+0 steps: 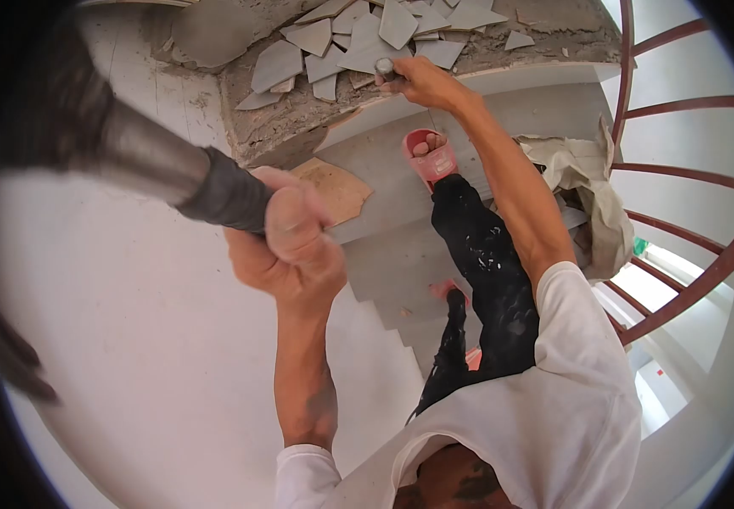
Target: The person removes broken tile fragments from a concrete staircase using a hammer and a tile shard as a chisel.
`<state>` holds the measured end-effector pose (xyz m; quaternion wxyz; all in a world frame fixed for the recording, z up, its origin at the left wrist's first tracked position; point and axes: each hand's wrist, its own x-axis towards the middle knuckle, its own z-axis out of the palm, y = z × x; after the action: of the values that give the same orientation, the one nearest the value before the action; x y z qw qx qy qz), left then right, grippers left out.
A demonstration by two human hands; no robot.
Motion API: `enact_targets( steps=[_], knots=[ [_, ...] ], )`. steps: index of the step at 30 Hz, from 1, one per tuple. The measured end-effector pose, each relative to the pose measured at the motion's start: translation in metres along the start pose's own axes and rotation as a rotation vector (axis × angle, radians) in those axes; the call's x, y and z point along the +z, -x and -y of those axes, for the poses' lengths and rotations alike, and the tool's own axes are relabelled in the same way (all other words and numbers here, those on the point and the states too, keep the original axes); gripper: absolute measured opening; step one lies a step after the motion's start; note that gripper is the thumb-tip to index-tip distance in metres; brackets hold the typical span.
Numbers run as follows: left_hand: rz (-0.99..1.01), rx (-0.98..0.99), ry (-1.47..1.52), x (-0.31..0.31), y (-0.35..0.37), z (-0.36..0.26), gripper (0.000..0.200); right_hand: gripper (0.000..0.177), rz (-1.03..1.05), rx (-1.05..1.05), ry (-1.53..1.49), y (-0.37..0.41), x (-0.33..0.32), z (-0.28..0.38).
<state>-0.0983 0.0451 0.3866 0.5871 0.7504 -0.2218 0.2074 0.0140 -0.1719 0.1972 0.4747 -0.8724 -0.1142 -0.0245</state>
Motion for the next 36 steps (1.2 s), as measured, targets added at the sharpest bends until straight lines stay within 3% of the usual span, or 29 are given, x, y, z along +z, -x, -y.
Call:
enact_targets(
  steps=[3,5,8,11,14,17,18,21,24,27,30,33,36],
  knots=[
    [0.125,-0.059,-0.138,0.002,0.033,0.049,0.035,0.018,-0.002,-0.051,-0.002,0.004,0.0,0.002],
    [0.422,-0.321,-0.69,0.009,0.042,0.062,0.034,0.017,0.062,0.056,0.081,0.003,0.003,-0.001],
    [0.548,-0.528,-0.595,0.011,0.036,0.049,0.036,0.018,0.047,0.075,0.07,0.007,-0.006,0.01],
    [0.345,-0.524,-0.392,0.006,0.026,0.009,0.03,0.02,0.002,0.003,-0.026,0.005,0.005,-0.002],
    [0.103,-0.228,-0.121,0.006,0.023,-0.001,0.031,0.018,-0.018,0.01,-0.038,0.005,0.007,-0.01],
    [0.078,-0.135,0.003,0.018,0.042,0.037,0.032,0.02,-0.024,-0.011,-0.065,0.006,0.007,-0.009],
    [0.16,-0.065,-0.441,0.012,0.056,0.067,0.032,0.022,-0.026,-0.034,-0.076,0.004,0.007,-0.01],
    [0.559,-0.478,-0.74,0.018,0.048,0.068,0.033,0.02,0.035,0.13,0.0,0.003,-0.002,0.007],
    [0.438,-0.412,-0.572,0.011,0.035,0.048,0.026,0.014,0.005,0.08,-0.047,0.004,-0.003,0.011],
    [0.143,-0.423,-0.222,0.016,0.022,0.004,0.025,0.014,-0.019,0.03,-0.081,0.0,0.007,-0.012],
    [0.088,-0.197,0.029,0.017,0.02,0.008,0.026,0.012,0.001,0.011,-0.041,-0.001,0.004,-0.008],
    [0.142,-0.252,-0.423,0.032,0.05,0.062,0.04,0.019,-0.006,-0.007,-0.044,-0.006,0.009,-0.019],
    [0.447,-0.603,-0.555,0.027,0.028,0.052,0.029,0.018,-0.019,0.01,-0.03,-0.005,0.011,-0.025]
  ],
)
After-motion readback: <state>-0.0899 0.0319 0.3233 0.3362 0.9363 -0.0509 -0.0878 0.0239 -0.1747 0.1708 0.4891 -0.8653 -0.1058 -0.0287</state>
